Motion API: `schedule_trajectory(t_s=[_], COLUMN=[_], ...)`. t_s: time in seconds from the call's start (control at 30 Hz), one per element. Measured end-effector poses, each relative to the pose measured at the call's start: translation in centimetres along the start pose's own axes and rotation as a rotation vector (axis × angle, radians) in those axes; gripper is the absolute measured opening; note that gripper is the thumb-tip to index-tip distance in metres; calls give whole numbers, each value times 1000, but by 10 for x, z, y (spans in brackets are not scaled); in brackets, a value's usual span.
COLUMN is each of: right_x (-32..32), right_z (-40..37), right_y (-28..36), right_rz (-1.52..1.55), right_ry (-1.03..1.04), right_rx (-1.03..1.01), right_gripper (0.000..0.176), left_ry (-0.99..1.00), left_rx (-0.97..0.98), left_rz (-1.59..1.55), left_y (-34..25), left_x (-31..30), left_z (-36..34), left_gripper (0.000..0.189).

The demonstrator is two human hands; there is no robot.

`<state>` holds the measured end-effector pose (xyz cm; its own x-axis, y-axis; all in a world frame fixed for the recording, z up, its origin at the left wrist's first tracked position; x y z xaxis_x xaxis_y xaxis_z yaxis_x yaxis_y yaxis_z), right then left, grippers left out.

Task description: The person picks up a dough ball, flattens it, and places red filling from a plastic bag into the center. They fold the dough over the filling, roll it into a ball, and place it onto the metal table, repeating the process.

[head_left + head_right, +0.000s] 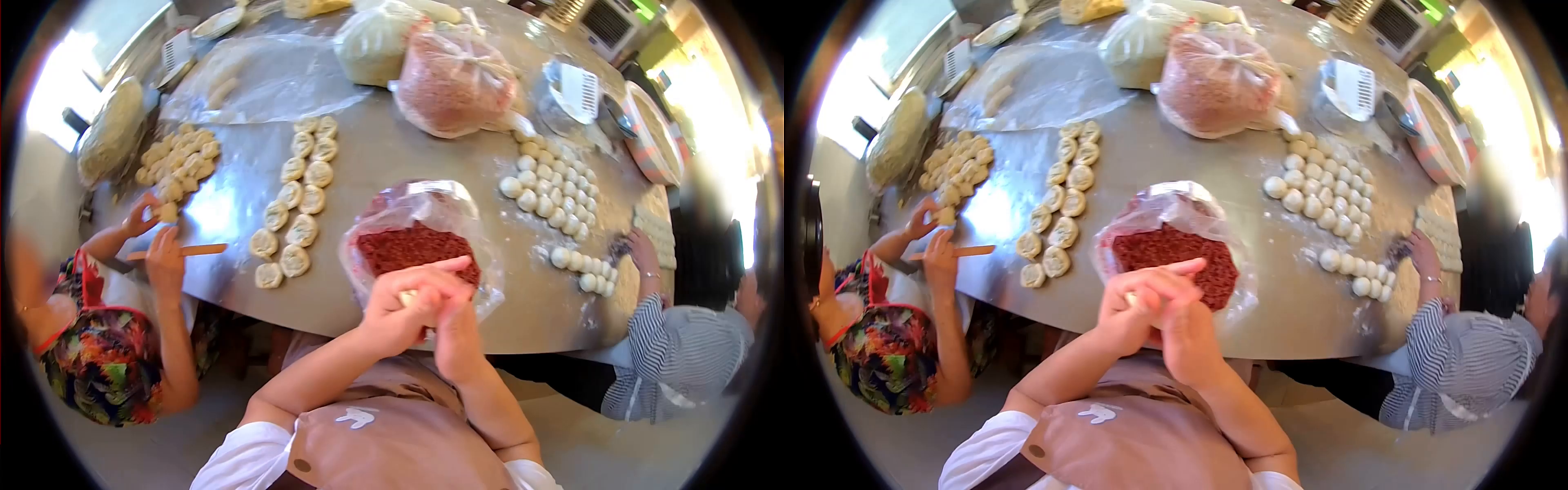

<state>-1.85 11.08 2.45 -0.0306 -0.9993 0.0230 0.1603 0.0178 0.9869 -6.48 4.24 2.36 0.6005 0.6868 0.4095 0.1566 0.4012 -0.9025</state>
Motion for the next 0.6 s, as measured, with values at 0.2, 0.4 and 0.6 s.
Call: schedule_trajectory(t_s=[0.2, 0.4, 0.6], right_x=[-34, -203, -300], right_z=[-18, -64, -89], right_y=[0, 3, -9], right_rz=[113, -772, -1307], right_ry=[-51, -629, -620], right_rx=[182, 123, 172], right_gripper=[35, 47, 45], left_ry=[-36, -128, -174], left_rx=[-61, -227, -277], left_rz=[166, -57, -34], left_y=[11, 19, 25], left_x=[27, -4, -28], left_z=[2, -2, -24], left_gripper=[87, 87, 52])
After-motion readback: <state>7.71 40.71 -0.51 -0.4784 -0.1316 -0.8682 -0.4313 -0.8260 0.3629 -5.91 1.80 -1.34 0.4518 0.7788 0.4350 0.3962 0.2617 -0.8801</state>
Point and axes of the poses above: each hand's wrist, its own z-axis towards the middle knuckle, its own x-axis out of the palm, y = z × x, the point moved 8 cm from there along z, towards the middle knuckle, and after that the axes turned 10 degrees about -x, right-handed, at the moved point
